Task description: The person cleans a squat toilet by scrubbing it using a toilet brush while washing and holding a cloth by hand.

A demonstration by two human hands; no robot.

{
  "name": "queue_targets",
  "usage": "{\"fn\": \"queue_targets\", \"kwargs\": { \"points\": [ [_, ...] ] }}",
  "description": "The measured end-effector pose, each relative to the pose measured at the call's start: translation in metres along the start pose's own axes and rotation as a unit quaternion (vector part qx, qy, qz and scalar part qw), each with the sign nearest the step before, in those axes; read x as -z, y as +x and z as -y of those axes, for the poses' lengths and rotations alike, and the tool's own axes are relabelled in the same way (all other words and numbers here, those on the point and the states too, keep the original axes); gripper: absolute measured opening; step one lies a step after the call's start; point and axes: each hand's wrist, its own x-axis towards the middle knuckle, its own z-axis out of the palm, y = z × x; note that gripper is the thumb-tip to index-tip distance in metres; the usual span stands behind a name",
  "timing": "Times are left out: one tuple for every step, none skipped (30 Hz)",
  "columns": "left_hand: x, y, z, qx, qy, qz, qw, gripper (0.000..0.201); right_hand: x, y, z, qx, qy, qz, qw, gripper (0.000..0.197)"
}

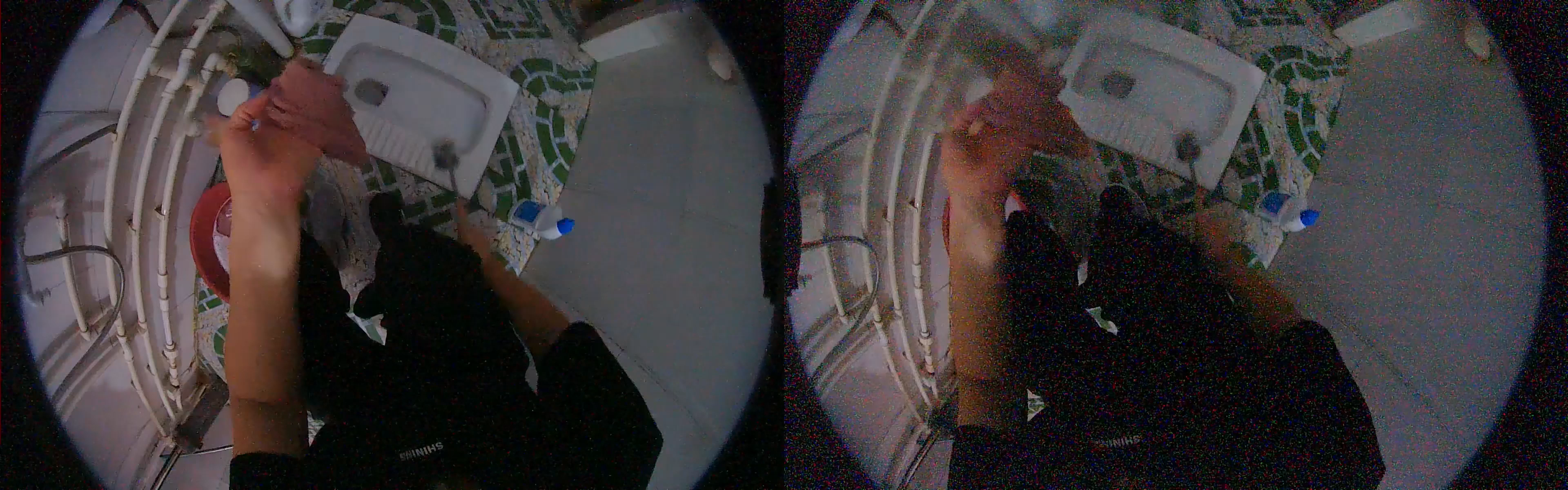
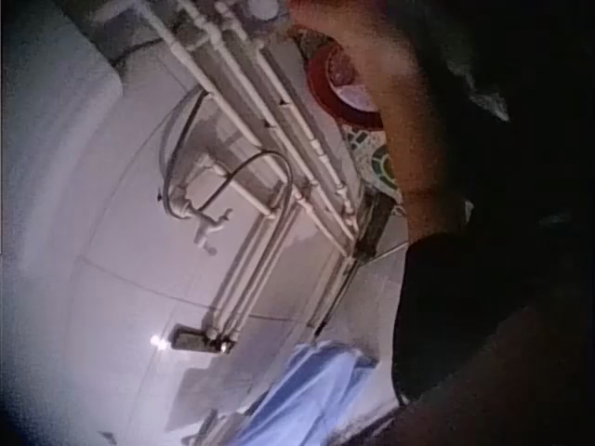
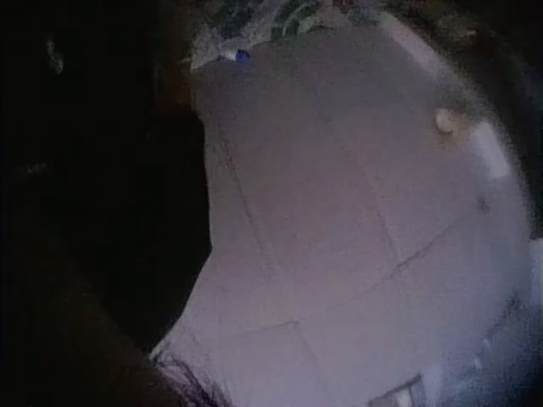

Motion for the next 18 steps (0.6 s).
{"fn": "queue_targets", "kwargs": {
  "points": [
    [0.014,0.01,-0.007,0.079,-0.048,0.089,0.992,0.039,-0.022,-0.009,-0.011,0.014,-0.017,-0.009,1.0,0.063],
    [0.017,0.01,-0.011,0.154,-0.095,0.172,0.968,0.039,-0.029,-0.018,-0.012,0.027,-0.028,-0.012,0.999,0.064],
    [0.018,0.014,-0.012,0.15,-0.098,0.171,0.969,0.039,-0.031,-0.017,-0.016,0.035,-0.027,-0.014,0.999,0.065],
    [0.012,0.013,-0.007,0.07,-0.046,0.104,0.991,0.038,-0.027,-0.018,-0.015,0.037,-0.023,-0.015,0.999,0.066],
    [0.007,0.01,-0.002,-0.008,0.01,0.035,0.999,0.038,-0.013,-0.015,-0.007,0.036,-0.007,-0.023,0.999,0.066],
    [0.007,0.003,-0.003,-0.014,0.011,0.025,1.0,0.038,0.004,-0.005,0.007,0.051,0.02,-0.04,0.998,0.067],
    [0.004,0.001,-0.001,-0.023,0.021,0.019,0.999,0.036,0.019,0.004,0.013,0.061,0.049,-0.066,0.995,0.068],
    [-0.001,0.0,-0.002,-0.033,0.03,0.018,0.999,0.034,0.027,0.014,0.016,0.072,0.08,-0.094,0.99,0.068],
    [0.001,-0.001,-0.003,-0.032,0.03,0.021,0.999,0.034,0.03,0.019,0.019,0.066,0.074,-0.089,0.991,0.069],
    [0.006,0.001,-0.004,0.012,-0.014,0.034,0.999,0.032,0.023,0.023,0.02,0.059,0.064,-0.076,0.993,0.069],
    [0.007,0.003,-0.005,0.056,-0.06,0.047,0.996,0.03,0.008,0.022,0.016,0.053,0.041,-0.06,0.996,0.07],
    [0.002,0.003,-0.007,0.05,-0.061,0.05,0.996,0.03,-0.011,0.018,0.013,0.056,0.014,-0.042,0.997,0.071],
    [-0.004,0.005,-0.003,0.034,-0.063,0.008,0.997,0.029,-0.026,0.009,0.003,0.055,-0.007,-0.026,0.998,0.071],
    [-0.003,0.002,-0.003,0.013,-0.064,-0.041,0.997,0.029,-0.033,-0.001,0.003,0.065,-0.019,-0.009,0.998,0.072],
    [-0.002,0.003,-0.004,0.009,-0.067,-0.045,0.997,0.029,-0.033,0.0,0.003,0.075,-0.021,-0.002,0.997,0.072],
    [0.001,0.005,-0.005,-0.013,-0.03,-0.015,0.999,0.029,-0.025,0.0,0.006,0.078,-0.017,0.0,0.997,0.073],
    [0.004,0.004,-0.009,-0.039,0.009,0.013,0.999,0.03,-0.009,0.008,0.017,0.09,-0.005,-0.015,0.996,0.074],
    [0.007,0.005,-0.01,-0.039,0.009,0.011,0.999,0.03,0.008,0.019,0.024,0.108,0.018,-0.042,0.993,0.074]
  ]
}}
